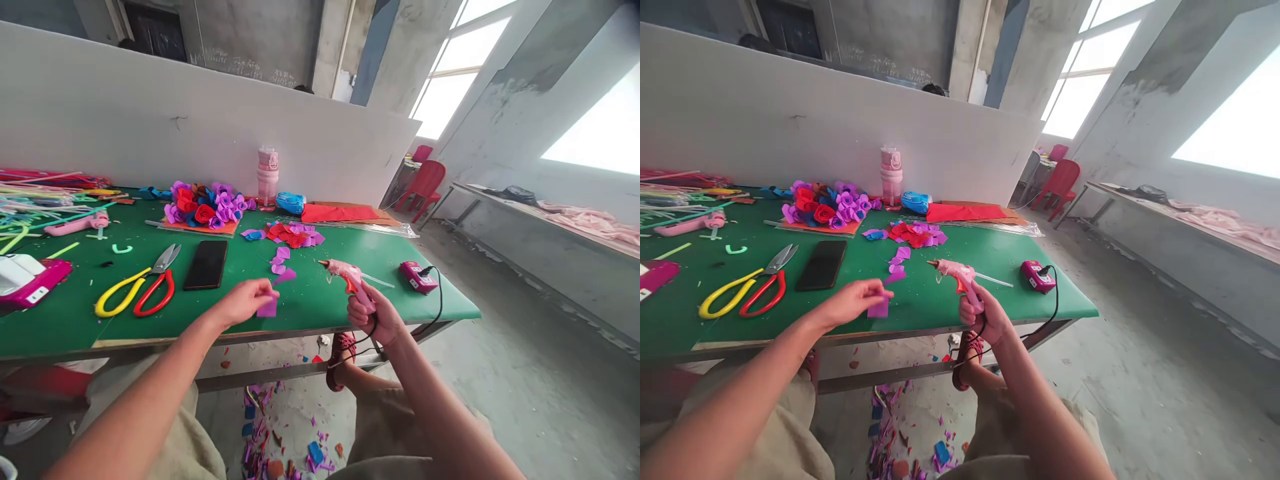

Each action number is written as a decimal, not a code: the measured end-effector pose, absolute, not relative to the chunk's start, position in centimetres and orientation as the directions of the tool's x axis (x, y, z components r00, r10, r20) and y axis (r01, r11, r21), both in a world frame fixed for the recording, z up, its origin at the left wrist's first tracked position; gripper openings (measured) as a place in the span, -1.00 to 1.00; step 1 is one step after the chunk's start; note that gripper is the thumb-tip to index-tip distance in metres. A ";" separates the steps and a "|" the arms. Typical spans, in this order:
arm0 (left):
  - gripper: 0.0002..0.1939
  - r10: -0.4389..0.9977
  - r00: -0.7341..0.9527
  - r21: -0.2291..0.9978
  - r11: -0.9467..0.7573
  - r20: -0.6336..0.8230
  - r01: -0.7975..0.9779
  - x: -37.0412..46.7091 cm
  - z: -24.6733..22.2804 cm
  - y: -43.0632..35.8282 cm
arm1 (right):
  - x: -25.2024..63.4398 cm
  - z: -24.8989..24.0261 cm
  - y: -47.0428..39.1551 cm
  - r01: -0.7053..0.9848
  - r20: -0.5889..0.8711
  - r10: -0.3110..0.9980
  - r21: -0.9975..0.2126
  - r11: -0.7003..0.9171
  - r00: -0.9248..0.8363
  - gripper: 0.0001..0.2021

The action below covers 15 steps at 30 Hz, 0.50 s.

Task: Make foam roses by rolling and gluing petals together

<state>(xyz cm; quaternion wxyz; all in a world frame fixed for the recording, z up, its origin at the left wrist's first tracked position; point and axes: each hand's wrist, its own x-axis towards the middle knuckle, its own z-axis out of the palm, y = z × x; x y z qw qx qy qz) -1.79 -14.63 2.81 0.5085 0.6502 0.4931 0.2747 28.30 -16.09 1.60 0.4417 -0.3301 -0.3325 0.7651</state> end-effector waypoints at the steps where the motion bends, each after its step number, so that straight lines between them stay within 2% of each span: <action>1: -0.74 0.832 0.510 0.939 0.039 -0.219 0.340 -1.8 3.1 -15.1 | 28.1 1.8 -16.1 -0.477 -0.206 0.890 -0.782 -0.400 -0.407 -0.71; 2: -0.75 0.762 0.598 0.947 0.057 -0.246 0.317 -1.9 3.3 -15.4 | 28.0 2.0 -16.0 -0.494 -0.208 0.894 -0.773 -0.399 -0.397 -0.72; 3: -0.75 0.757 0.607 0.953 0.065 -0.240 0.296 -2.0 3.4 -15.6 | 27.9 2.3 -15.9 -0.504 -0.217 0.903 -0.769 -0.392 -0.371 -0.74; 6: -0.70 0.905 0.402 0.960 0.021 -0.137 0.280 -2.2 3.1 -15.6 | 27.6 3.2 -15.6 -0.497 -0.243 0.934 -0.795 -0.347 -0.263 -0.81; 8: -0.67 0.932 0.339 0.953 0.023 -0.130 0.303 -2.0 2.8 -15.6 | 27.3 3.6 -15.6 -0.471 -0.217 0.949 -0.829 -0.302 -0.227 -0.82; 9: -0.67 0.902 0.396 0.953 0.053 -0.174 0.298 -1.9 2.8 -15.7 | 27.1 3.7 -15.6 -0.458 -0.195 0.956 -0.845 -0.277 -0.218 -0.81; 11: -0.69 0.739 0.604 0.947 0.153 -0.299 0.282 -1.5 2.9 -16.1 | 26.8 3.7 -15.7 -0.428 -0.164 0.964 -0.871 -0.240 -0.207 -0.76; 12: -0.70 0.688 0.650 0.944 0.190 -0.324 0.270 -1.3 3.0 -16.3 | 26.7 3.7 -15.8 -0.410 -0.156 0.968 -0.884 -0.227 -0.198 -0.74; 13: -0.70 0.702 0.638 0.948 0.202 -0.316 0.247 -1.1 3.1 -16.4 | 26.6 3.7 -15.9 -0.389 -0.153 0.970 -0.895 -0.216 -0.188 -0.72; 15: -0.69 0.835 0.496 0.965 0.147 -0.239 0.218 -0.8 3.2 -16.5 | 26.5 3.7 -16.2 -0.343 -0.147 0.976 -0.919 -0.194 -0.160 -0.70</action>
